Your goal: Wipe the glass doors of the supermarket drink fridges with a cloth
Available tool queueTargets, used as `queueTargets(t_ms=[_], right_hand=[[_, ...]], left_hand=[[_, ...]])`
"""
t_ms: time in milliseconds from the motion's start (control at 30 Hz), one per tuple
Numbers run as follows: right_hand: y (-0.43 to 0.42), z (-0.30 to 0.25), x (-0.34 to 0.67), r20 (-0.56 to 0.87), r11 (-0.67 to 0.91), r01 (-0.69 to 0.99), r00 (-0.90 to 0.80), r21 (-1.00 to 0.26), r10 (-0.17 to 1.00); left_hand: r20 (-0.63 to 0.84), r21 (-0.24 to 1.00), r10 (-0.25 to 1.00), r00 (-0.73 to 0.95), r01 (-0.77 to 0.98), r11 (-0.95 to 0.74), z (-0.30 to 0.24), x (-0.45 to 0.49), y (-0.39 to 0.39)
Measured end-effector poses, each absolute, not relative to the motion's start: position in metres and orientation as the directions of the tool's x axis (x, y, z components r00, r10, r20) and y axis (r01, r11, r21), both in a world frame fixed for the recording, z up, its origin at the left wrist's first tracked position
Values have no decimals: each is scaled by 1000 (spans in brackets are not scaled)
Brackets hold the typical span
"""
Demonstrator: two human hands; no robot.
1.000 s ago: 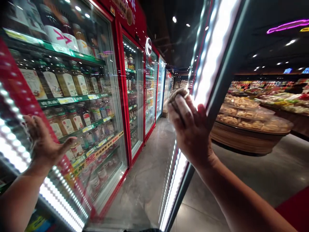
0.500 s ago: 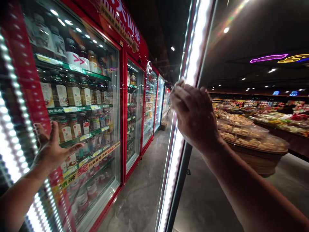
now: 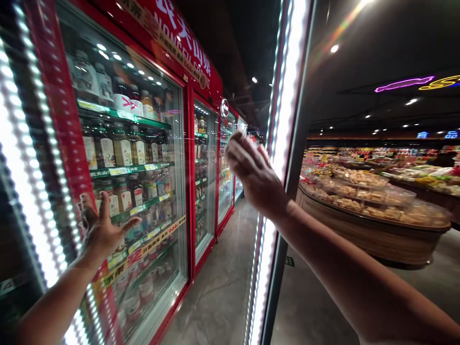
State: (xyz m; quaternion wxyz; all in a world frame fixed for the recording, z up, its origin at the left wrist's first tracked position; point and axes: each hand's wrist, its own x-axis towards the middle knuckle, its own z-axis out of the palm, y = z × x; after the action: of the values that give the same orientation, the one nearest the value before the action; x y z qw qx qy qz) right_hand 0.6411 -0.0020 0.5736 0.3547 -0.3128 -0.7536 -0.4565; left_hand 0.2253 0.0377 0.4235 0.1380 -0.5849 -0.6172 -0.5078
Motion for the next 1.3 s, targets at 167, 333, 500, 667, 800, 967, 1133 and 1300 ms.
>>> queueTargets(t_ms=[167,333,500,667,800,967,1133,1300], right_hand=[[0,565,646,713,430,693,-685,578,146],[12,619,628,899,338,865,-425,370,104],[16,573,599,760,503,700,-638,506,123],[17,561,594,597,561,541,-796,626,101],[26,591,577,810,448,738,-585,505,50],[25,551,541,798,480,721,-599,500,69],[21,525,531,674,578,605,-729,548,124],[25,566,525,800,496,721,-595,484,83]], left_hand=[[865,402,414,-285,886,-232,412,235,41],[901,354,347,-262,904,-238,405,239,43],[883,364,404,-238,892,-270,396,232,43],[836,386,516,-188,870,-308,388,223,41],[859,297,502,-103,899,-323,385,218,36],[829,309,553,-84,893,-327,376,212,32],[793,398,581,-184,879,-265,366,216,28],[770,452,590,-244,861,-234,357,221,24]])
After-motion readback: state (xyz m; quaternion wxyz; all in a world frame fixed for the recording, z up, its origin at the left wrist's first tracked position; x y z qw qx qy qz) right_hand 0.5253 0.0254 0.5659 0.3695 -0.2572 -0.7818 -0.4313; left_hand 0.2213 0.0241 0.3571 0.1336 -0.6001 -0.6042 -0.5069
